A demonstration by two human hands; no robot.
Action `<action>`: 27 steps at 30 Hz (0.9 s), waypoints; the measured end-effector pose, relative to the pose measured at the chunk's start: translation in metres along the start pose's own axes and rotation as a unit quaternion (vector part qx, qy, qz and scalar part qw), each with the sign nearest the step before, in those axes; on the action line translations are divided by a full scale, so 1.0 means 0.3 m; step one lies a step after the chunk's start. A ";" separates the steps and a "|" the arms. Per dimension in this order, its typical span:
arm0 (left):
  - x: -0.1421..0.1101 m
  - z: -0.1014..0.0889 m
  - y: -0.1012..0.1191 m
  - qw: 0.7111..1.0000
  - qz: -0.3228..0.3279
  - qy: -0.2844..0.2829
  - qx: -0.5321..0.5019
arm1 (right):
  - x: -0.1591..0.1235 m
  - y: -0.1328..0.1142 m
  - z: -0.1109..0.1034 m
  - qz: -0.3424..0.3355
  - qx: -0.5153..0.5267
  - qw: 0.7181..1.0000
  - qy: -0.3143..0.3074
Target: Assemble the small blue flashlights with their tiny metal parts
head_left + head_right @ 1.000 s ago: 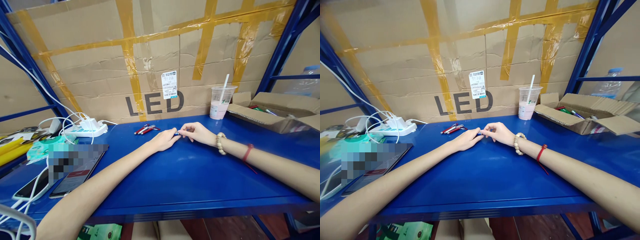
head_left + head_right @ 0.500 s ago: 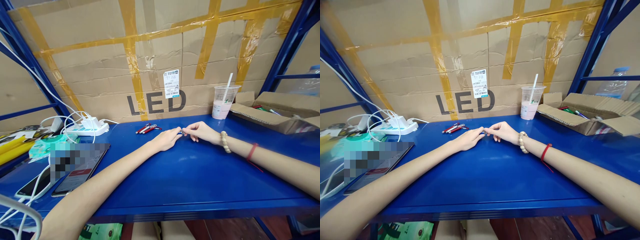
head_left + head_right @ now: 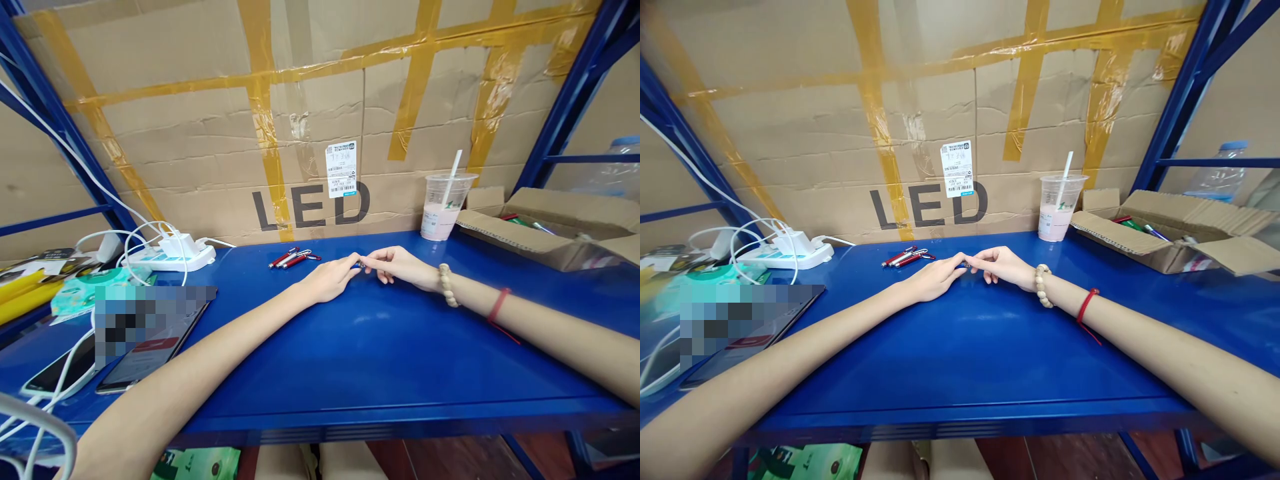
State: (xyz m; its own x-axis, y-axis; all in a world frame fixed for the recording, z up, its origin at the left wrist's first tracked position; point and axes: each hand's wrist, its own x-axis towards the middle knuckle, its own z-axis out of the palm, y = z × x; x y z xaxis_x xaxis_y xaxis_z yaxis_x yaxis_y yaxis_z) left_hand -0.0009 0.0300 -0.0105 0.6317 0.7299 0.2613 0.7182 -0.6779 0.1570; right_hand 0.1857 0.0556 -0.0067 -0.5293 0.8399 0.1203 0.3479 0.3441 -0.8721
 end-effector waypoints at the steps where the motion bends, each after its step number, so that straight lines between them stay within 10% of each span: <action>1: 0.001 0.002 -0.002 1.000 0.004 0.002 0.001 | 0.001 0.000 0.000 0.000 0.002 1.000 -0.002; 27: -0.004 0.000 0.008 1.000 0.020 0.015 0.002 | 0.005 0.006 0.003 -0.014 -0.015 1.000 -0.022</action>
State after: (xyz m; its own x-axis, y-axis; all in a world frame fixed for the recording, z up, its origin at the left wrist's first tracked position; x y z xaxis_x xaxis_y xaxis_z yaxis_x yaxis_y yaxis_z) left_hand 0.0002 0.0275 -0.0104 0.6503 0.6996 0.2961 0.6942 -0.7056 0.1423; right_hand 0.1849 0.0571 -0.0084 -0.5724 0.8106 0.1235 0.3554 0.3810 -0.8535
